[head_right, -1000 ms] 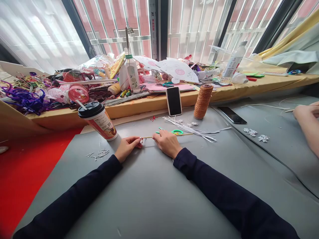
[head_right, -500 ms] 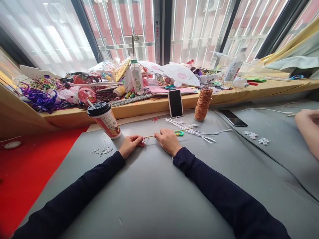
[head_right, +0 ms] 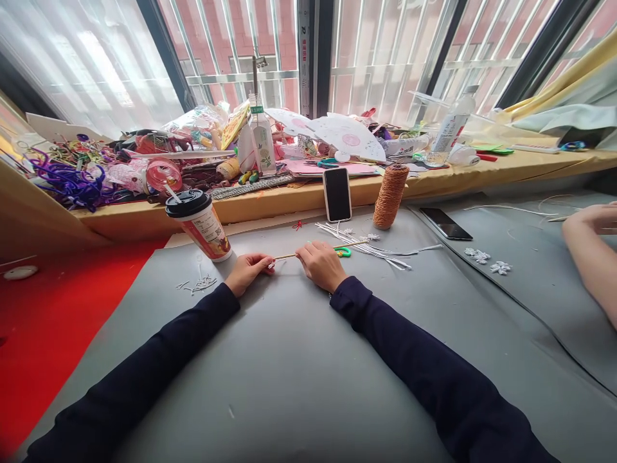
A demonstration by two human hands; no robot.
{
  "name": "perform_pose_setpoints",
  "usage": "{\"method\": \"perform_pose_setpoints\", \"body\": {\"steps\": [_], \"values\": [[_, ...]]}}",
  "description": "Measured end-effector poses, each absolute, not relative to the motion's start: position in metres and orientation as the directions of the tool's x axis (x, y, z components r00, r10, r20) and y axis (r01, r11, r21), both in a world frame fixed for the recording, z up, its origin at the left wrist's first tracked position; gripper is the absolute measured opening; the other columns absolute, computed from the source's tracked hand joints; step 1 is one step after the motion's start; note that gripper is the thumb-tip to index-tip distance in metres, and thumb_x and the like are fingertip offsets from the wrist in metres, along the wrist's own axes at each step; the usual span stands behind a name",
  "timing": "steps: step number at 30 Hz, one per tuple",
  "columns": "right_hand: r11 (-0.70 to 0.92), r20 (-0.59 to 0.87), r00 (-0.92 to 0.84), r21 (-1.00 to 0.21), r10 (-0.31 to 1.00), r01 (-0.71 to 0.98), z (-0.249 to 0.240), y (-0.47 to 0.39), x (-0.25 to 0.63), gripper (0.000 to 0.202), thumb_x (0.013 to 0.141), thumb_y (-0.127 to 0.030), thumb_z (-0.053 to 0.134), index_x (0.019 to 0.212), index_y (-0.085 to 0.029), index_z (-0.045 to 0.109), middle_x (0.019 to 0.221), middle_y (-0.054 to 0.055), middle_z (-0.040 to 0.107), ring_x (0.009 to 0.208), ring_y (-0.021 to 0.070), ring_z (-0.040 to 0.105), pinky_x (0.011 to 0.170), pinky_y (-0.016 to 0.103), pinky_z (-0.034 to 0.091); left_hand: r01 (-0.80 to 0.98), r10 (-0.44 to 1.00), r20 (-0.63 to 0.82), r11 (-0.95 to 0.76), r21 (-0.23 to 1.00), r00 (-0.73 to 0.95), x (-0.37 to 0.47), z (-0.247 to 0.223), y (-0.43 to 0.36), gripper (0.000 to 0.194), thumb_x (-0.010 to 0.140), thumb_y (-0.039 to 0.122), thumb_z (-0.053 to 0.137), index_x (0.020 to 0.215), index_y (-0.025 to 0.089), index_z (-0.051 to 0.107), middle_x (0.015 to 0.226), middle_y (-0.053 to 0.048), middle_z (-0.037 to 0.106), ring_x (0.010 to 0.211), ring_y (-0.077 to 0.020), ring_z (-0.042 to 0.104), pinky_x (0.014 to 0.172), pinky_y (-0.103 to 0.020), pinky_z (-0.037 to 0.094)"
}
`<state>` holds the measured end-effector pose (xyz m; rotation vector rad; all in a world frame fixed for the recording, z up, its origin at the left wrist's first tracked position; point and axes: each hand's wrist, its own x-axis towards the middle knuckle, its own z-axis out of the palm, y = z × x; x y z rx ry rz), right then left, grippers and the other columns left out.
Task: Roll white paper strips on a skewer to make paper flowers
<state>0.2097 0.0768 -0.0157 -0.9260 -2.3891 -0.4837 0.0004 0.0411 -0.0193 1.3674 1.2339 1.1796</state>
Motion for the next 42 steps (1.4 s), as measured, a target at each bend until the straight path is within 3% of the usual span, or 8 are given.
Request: {"method": "perform_pose_setpoints", "body": {"steps": [10, 19, 28, 36, 39, 42], "values": [[0.687, 0.638, -0.59, 0.128, 0.495, 0.715, -0.0133, 0.0758, 0.2126, 0.028, 0.089, -0.026, 0.03, 0.094, -0.018, 0.056, 0.078, 0.006, 0.054, 0.077, 0.0181, 0.04, 0.071, 0.032, 0.024, 0.053, 0.993, 0.081, -0.085, 0.995, 0.084, -0.0013, -0.0154, 0.0382, 0.043, 0.069, 0.048, 0.055, 0.084, 0.009, 0.064, 0.079, -0.009, 0.064, 0.065, -0.0144, 0.059, 0.067, -0.03, 0.048], [0.726, 0.63, -0.619, 0.124, 0.469, 0.676, -0.0118, 0.0732, 0.2107, 0.028, 0.089, -0.026, 0.03, 0.09, -0.017, 0.056, 0.079, 0.006, 0.055, 0.077, 0.0179, 0.041, 0.072, 0.031, 0.025, 0.023, 0.995, 0.078, -0.08, 0.997, 0.059, -0.0012, -0.0165, 0.0386, 0.037, 0.07, 0.047, 0.054, 0.07, 0.01, 0.061, 0.063, -0.005, 0.059, 0.056, -0.0117, 0.055, 0.058, -0.026, 0.045], [0.766, 0.648, -0.561, -0.056, 0.516, 0.64, -0.0123, 0.075, 0.21, 0.025, 0.089, -0.026, 0.032, 0.087, -0.016, 0.055, 0.079, 0.005, 0.057, 0.075, 0.0165, 0.043, 0.07, 0.029, 0.027, -0.116, 0.986, 0.058, -0.04, 0.992, 0.157, -0.0059, -0.0099, 0.0358, 0.031, 0.066, 0.034, 0.061, 0.086, 0.01, 0.063, 0.062, -0.002, 0.056, 0.054, -0.0093, 0.05, 0.054, -0.024, 0.039], [0.746, 0.668, -0.548, -0.016, 0.503, 0.665, -0.0116, 0.073, 0.2119, 0.024, 0.086, -0.025, 0.034, 0.084, -0.017, 0.056, 0.077, 0.005, 0.059, 0.075, 0.0171, 0.046, 0.072, 0.031, 0.028, -0.093, 0.984, 0.093, -0.08, 0.992, 0.149, -0.0083, -0.0134, 0.038, 0.026, 0.064, 0.032, 0.064, 0.081, 0.012, 0.063, 0.059, 0.0, 0.055, 0.051, -0.0057, 0.045, 0.052, -0.021, 0.036], [0.696, 0.72, -0.439, -0.084, 0.537, 0.713, -0.011, 0.0713, 0.213, 0.024, 0.085, -0.027, 0.035, 0.082, -0.016, 0.057, 0.077, 0.006, 0.06, 0.074, 0.0171, 0.048, 0.072, 0.031, 0.028, -0.126, 0.99, 0.085, -0.071, 0.99, 0.115, -0.0081, -0.0143, 0.0394, 0.027, 0.064, 0.033, 0.064, 0.08, 0.012, 0.062, 0.06, 0.0, 0.055, 0.051, -0.0055, 0.044, 0.05, -0.02, 0.035], [0.704, 0.74, -0.401, -0.137, 0.54, 0.697, -0.0111, 0.0663, 0.2092, 0.027, 0.083, -0.037, 0.04, 0.086, -0.016, 0.057, 0.077, 0.005, 0.061, 0.072, 0.0166, 0.05, 0.073, 0.03, 0.03, -0.051, 0.99, 0.105, -0.1, 0.994, 0.09, -0.0048, -0.013, 0.0373, 0.03, 0.065, 0.036, 0.063, 0.082, 0.011, 0.063, 0.063, -0.001, 0.057, 0.051, -0.0056, 0.044, 0.049, -0.02, 0.034]]}}
